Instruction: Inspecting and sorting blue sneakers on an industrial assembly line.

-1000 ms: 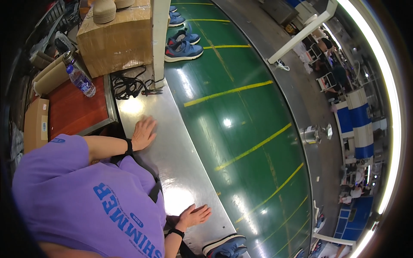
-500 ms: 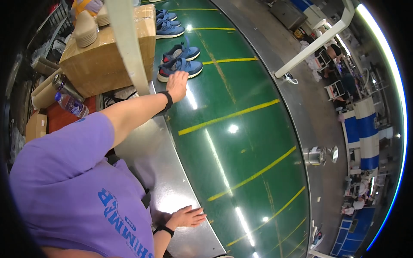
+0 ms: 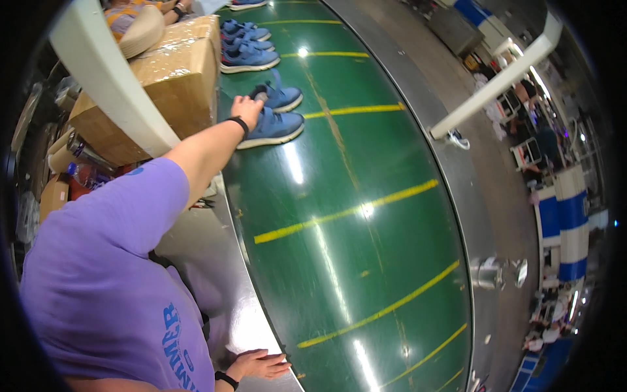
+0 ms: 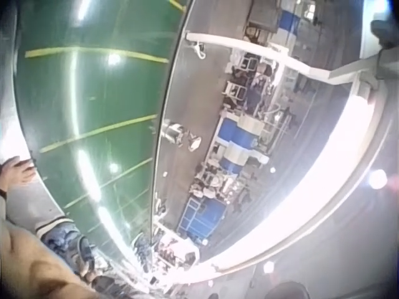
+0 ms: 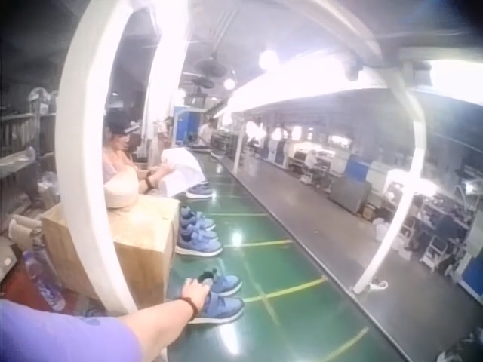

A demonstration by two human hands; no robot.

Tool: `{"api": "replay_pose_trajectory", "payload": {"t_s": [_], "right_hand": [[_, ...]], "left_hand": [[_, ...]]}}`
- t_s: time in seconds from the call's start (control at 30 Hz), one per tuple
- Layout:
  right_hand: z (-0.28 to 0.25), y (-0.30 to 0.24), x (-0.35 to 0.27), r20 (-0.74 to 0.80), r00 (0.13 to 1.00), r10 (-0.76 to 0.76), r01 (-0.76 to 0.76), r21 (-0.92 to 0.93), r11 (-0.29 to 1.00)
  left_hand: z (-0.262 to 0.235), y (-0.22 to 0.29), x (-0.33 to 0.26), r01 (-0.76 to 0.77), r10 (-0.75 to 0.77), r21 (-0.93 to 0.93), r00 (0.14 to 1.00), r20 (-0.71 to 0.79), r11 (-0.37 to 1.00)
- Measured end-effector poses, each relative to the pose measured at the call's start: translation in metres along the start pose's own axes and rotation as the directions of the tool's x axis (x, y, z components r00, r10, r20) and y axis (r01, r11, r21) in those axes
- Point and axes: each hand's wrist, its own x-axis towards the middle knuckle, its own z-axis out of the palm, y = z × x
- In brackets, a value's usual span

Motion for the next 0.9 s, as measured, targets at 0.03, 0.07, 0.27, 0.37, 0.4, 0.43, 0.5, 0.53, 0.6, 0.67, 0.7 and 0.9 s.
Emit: {"api": "replay_pose_trajectory", "payload": {"t_s": [0.03,0.07,0.27,0.37,0.4,0.43,0.5,0.53,0.6,0.67,0.7,0.9], "right_hand": [[-0.005,-0.003,0.001,0.023,0.999,0.035,-0.035,-0.009,0.999],[-0.003,-0.001,0.000,-0.016,1.000,0.017,-0.017,-0.017,1.000],[-0.016,0.008,-0.010,-0.162,0.985,-0.063,0.067,0.022,0.998],[-0.015,-0.008,-0.009,-0.152,0.979,-0.139,0.151,0.074,0.986],[-0.027,-0.025,-0.011,-0.106,0.978,-0.179,0.190,0.095,0.977],[-0.034,-0.033,-0.013,-0.059,0.979,-0.196,0.201,0.099,0.975],[-0.012,-0.018,-0.010,-0.085,0.989,-0.122,0.126,0.047,0.991],[-0.001,-0.005,-0.011,-0.116,0.993,-0.007,0.009,0.016,1.000],[0.000,0.006,-0.011,-0.108,0.990,0.090,-0.087,0.025,0.996],[-0.005,0.006,-0.011,-0.089,0.990,0.109,-0.105,0.045,0.993],[-0.008,0.005,-0.011,-0.083,0.994,0.070,-0.065,0.061,0.996],[-0.005,0.005,0.007,-0.213,0.973,-0.084,0.112,0.126,0.986]], "left_hand": [[-0.003,0.012,0.000,-0.018,0.018,0.082,1.000,0.003,0.996],[-0.006,0.019,0.001,-0.036,0.030,0.044,0.992,0.124,0.998],[-0.002,0.109,-0.031,-0.033,0.085,-0.220,0.969,0.232,0.975],[0.049,0.106,-0.030,0.124,-0.048,-0.301,0.968,0.248,0.946],[0.071,0.074,-0.028,0.391,-0.382,-0.320,0.919,0.093,0.863],[0.084,0.053,-0.038,0.588,-0.650,-0.380,0.758,-0.049,0.714],[0.053,0.107,-0.101,0.288,-0.325,-0.423,0.945,-0.018,0.859],[0.019,0.144,-0.142,0.008,-0.035,-0.545,0.999,-0.040,0.838],[-0.044,0.137,-0.220,-0.325,0.366,-0.645,0.928,-0.075,0.692],[-0.077,0.101,-0.271,-0.460,0.580,-0.656,0.813,-0.042,0.598],[-0.090,0.071,-0.293,-0.490,0.621,-0.649,0.783,-0.035,0.582],[-0.121,-0.005,-0.389,-0.566,0.710,-0.640,0.703,-0.046,0.519]]}}
